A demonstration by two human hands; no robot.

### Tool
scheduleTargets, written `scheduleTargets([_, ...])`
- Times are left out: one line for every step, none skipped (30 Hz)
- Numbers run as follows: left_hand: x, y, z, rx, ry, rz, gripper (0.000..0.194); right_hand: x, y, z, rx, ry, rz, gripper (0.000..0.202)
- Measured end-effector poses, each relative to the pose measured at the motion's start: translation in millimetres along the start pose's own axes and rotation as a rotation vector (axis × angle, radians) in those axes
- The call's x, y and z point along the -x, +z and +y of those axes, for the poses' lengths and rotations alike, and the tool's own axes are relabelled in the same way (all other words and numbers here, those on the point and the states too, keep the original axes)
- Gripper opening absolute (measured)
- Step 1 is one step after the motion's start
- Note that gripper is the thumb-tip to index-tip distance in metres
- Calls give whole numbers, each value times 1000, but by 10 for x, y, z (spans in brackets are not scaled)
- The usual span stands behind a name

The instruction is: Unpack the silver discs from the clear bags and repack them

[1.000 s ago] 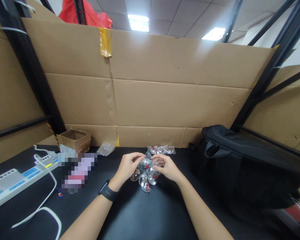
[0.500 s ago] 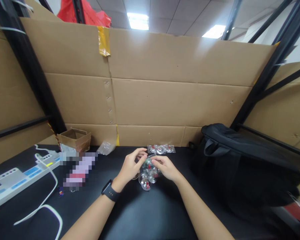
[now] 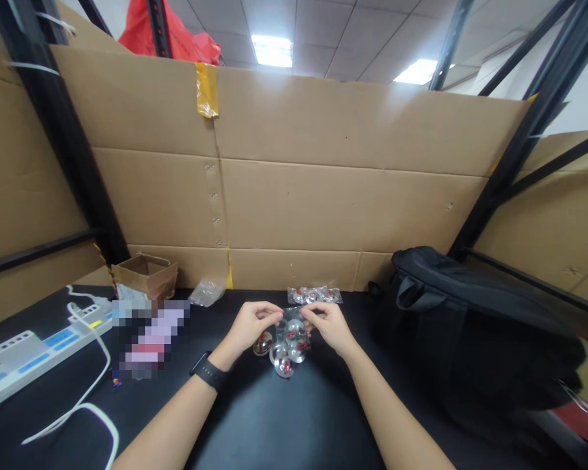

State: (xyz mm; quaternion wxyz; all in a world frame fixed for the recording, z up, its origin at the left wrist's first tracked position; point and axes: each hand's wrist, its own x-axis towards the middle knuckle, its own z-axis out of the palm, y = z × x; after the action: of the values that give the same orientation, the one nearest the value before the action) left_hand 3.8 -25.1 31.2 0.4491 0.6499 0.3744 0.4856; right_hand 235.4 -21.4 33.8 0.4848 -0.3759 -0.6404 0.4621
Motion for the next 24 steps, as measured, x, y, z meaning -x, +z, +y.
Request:
scheduleTargets([3, 11, 6, -3, 9, 16, 32, -2, 1, -2, -3, -2, 7, 35])
scheduleTargets([5, 23, 13, -7, 18, 33, 32, -4, 4, -5, -6, -8, 16, 35])
scheduleTargets([7, 36, 20, -13, 26, 48, 32, -6, 8, -9, -6, -18, 23, 35])
scheduleTargets([8, 48, 27, -21, 34, 63, 32, -8, 12, -12, -5, -29, 30, 35])
scheduleTargets([9, 60, 34, -25, 41, 77, 32, -10, 16, -14, -2, -40, 41, 34])
scheduleTargets([10, 71, 41, -22, 47, 88, 32, -13, 20, -15, 1, -49, 56, 34])
scheduleTargets([11, 82, 46, -10, 50, 87, 33, -17, 24, -15, -1, -56, 77, 34])
scheduleTargets([13, 93, 48, 6, 50, 74, 34, -21, 28, -14, -6, -61, 103, 34])
scheduleTargets([15, 104, 47, 19, 48, 52, 38, -25, 33, -14, -14, -64, 132, 34])
scheduleTargets([18, 115, 44, 24, 46, 27, 41, -28, 39, -16, -23, -65, 163, 34])
scheduleTargets([22, 126, 37, 19, 44, 5, 42, -31, 45, -19, -30, -69, 191, 35])
scheduleTargets([25, 137, 29, 4, 46, -2, 41, -31, 51, -25, -37, -75, 212, 35])
scheduleTargets([27, 146, 21, -14, 48, 9, 38, -30, 58, -32, -44, -81, 222, 35])
scheduleTargets([28, 154, 13, -24, 51, 33, 34, -27, 63, -39, -50, -87, 214, 36])
scheduleTargets([29, 161, 6, -24, 51, 56, 31, -23, 68, -44, -54, -92, 189, 38])
scheduleTargets([28, 167, 2, -12, 50, 74, 29, -17, 73, -46, -56, -95, 152, 41])
scheduleTargets([27, 171, 0, 4, 48, 84, 29, -11, 76, -43, -56, -95, 113, 45])
scheduleTargets([27, 174, 1, 19, 45, 86, 29, -6, 79, -37, -53, -95, 78, 46])
scheduleTargets([27, 177, 4, 29, 44, 83, 29, -2, 81, -28, -49, -95, 50, 44])
scheduleTargets([29, 178, 10, 33, 43, 77, 29, 2, 82, -16, -45, -95, 33, 42])
scheduleTargets([33, 178, 18, 34, 42, 68, 29, 4, 82, -6, -39, -93, 17, 41])
scheduleTargets([37, 178, 27, 33, 39, 58, 29, 5, 82, 3, -30, -91, 0, 41])
scheduleTargets([43, 178, 37, 35, 33, 42, 30, 6, 81, 7, -17, -88, -17, 41])
scheduleTargets([48, 177, 49, 39, 21, 23, 31, 7, 80, 7, -3, -82, -28, 40])
